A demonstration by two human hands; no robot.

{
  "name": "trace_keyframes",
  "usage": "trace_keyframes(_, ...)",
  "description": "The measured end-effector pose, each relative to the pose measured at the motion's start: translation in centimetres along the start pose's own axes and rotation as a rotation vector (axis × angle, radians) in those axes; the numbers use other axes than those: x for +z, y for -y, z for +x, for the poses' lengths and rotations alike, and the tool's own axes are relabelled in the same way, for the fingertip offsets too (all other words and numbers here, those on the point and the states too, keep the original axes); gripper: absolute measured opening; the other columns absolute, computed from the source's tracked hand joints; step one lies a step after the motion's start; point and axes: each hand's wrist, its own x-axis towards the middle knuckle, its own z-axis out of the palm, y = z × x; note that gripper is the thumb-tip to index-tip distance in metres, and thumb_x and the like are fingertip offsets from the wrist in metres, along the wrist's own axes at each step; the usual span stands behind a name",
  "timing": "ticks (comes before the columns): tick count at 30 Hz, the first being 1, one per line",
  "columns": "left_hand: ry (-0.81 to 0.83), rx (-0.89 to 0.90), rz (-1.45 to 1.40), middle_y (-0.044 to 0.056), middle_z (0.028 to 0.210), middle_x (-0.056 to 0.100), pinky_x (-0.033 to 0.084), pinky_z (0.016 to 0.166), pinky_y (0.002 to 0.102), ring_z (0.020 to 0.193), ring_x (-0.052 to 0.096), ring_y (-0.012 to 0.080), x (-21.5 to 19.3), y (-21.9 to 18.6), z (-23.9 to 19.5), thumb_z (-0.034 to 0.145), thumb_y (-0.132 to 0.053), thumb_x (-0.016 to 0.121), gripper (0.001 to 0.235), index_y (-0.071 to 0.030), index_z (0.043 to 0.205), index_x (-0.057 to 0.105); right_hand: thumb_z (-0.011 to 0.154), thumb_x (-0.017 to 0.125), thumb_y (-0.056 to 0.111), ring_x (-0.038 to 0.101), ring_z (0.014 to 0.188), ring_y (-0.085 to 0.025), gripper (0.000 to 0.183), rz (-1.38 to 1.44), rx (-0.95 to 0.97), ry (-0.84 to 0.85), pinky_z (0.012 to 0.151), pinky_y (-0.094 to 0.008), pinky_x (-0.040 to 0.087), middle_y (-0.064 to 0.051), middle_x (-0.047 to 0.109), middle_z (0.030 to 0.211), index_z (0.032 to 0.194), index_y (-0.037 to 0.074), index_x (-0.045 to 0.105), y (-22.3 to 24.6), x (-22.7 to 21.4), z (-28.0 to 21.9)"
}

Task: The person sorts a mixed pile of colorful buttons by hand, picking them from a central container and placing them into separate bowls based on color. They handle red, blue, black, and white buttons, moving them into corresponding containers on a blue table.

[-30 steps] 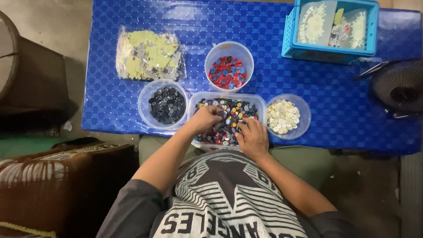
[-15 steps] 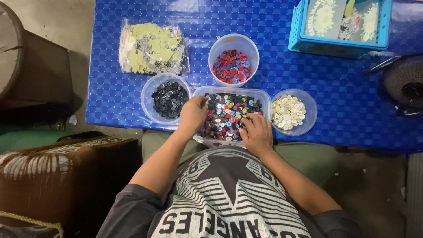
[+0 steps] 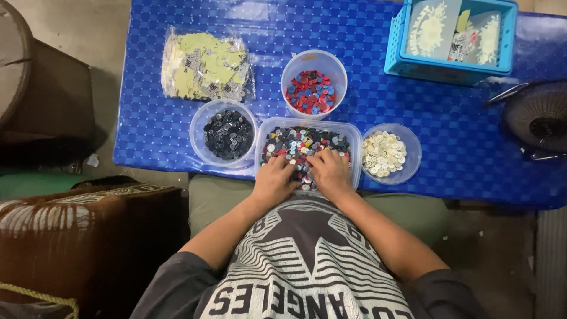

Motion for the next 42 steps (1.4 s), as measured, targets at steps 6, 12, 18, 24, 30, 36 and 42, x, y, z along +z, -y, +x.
trace_keyframes(6, -0.111, -0.024, 0.218, 0.006, 0.088, 0.058, 0.055, 0.061, 0.036, 0.079, 0.063, 0.0274, 4.2, 2.8, -0.3, 0.069, -0.018, 0.077, 0.026, -0.016, 0.092, 0.066, 0.09, 0.064, 0.038, 0.058, 0.094, -0.018, 0.012, 0.003, 0.075, 0.093, 0.079, -0.038, 0.043, 0.01, 0.054, 0.094, 0.099, 0.034, 0.069, -1.5, 0.4, -0.5)
trace_keyframes(12, -0.176, -0.146, 0.326, 0.008, 0.087, 0.062, 0.054, 0.061, 0.033, 0.078, 0.064, 0.0267, 3.9, 3.4, 3.0, 0.075, -0.014, 0.074, 0.014, -0.012, 0.086, 0.066, 0.081, 0.073, 0.034, 0.06, 0.088, -0.021, 0.015, -0.086, 0.075, 0.124, 0.076, -0.043, 0.047, 0.007, 0.056, 0.089, 0.094, 0.029, 0.068, -3.4, 0.9, -0.5)
trace_keyframes(18, -0.208, -0.314, -0.061, 0.012, 0.102, 0.066, 0.059, 0.072, 0.045, 0.088, 0.07, 0.0363, 0.0, 1.7, 4.1, 0.091, -0.011, 0.066, 0.017, -0.012, 0.108, 0.069, 0.091, 0.069, 0.027, 0.065, 0.091, -0.021, 0.011, 0.175, 0.154, 0.034, 0.081, -0.037, 0.047, 0.005, 0.063, 0.091, 0.102, 0.025, 0.073, -2.9, -0.9, -0.3)
trace_keyframes(24, -0.411, -0.137, 0.037, 0.003, 0.092, 0.063, 0.056, 0.072, 0.034, 0.085, 0.067, 0.0271, 1.3, 4.6, -0.1, 0.085, -0.012, 0.071, 0.013, -0.017, 0.098, 0.072, 0.096, 0.074, 0.024, 0.066, 0.088, -0.024, 0.009, 0.351, 0.179, -0.133, 0.083, -0.035, 0.052, 0.001, 0.063, 0.091, 0.102, 0.018, 0.077, -2.4, -2.8, 0.2)
trace_keyframes(30, -0.331, -0.028, 0.258, 0.003, 0.099, 0.062, 0.046, 0.07, 0.041, 0.092, 0.06, 0.0301, 0.3, 3.2, -2.0, 0.087, -0.027, 0.068, 0.014, -0.02, 0.099, 0.071, 0.096, 0.073, 0.023, 0.068, 0.082, -0.026, 0.009, 0.321, 0.141, -0.128, 0.081, -0.038, 0.053, -0.001, 0.065, 0.084, 0.102, 0.017, 0.076, -2.3, -2.5, 0.0)
trace_keyframes(36, -0.255, -0.101, 0.311, 0.007, 0.104, 0.064, 0.045, 0.083, 0.046, 0.104, 0.06, 0.0339, -2.0, 1.8, 2.0, 0.067, -0.025, 0.085, 0.033, -0.018, 0.096, 0.071, 0.094, 0.074, 0.02, 0.067, 0.084, -0.025, 0.008, 0.322, 0.149, -0.153, 0.081, -0.038, 0.053, -0.001, 0.067, 0.089, 0.101, 0.016, 0.076, -2.3, -2.7, 0.2)
trace_keyframes(42, -0.25, 0.033, 0.279, 0.007, 0.076, 0.056, 0.04, 0.069, 0.044, 0.078, 0.056, 0.0314, 3.5, 4.0, 2.9, 0.081, -0.018, 0.071, 0.011, -0.015, 0.073, 0.065, 0.094, 0.074, 0.018, 0.066, 0.087, -0.024, 0.008, 0.335, 0.15, -0.157, 0.082, -0.037, 0.053, 0.0, 0.065, 0.093, 0.101, 0.014, 0.076, -2.0, -2.8, 0.4)
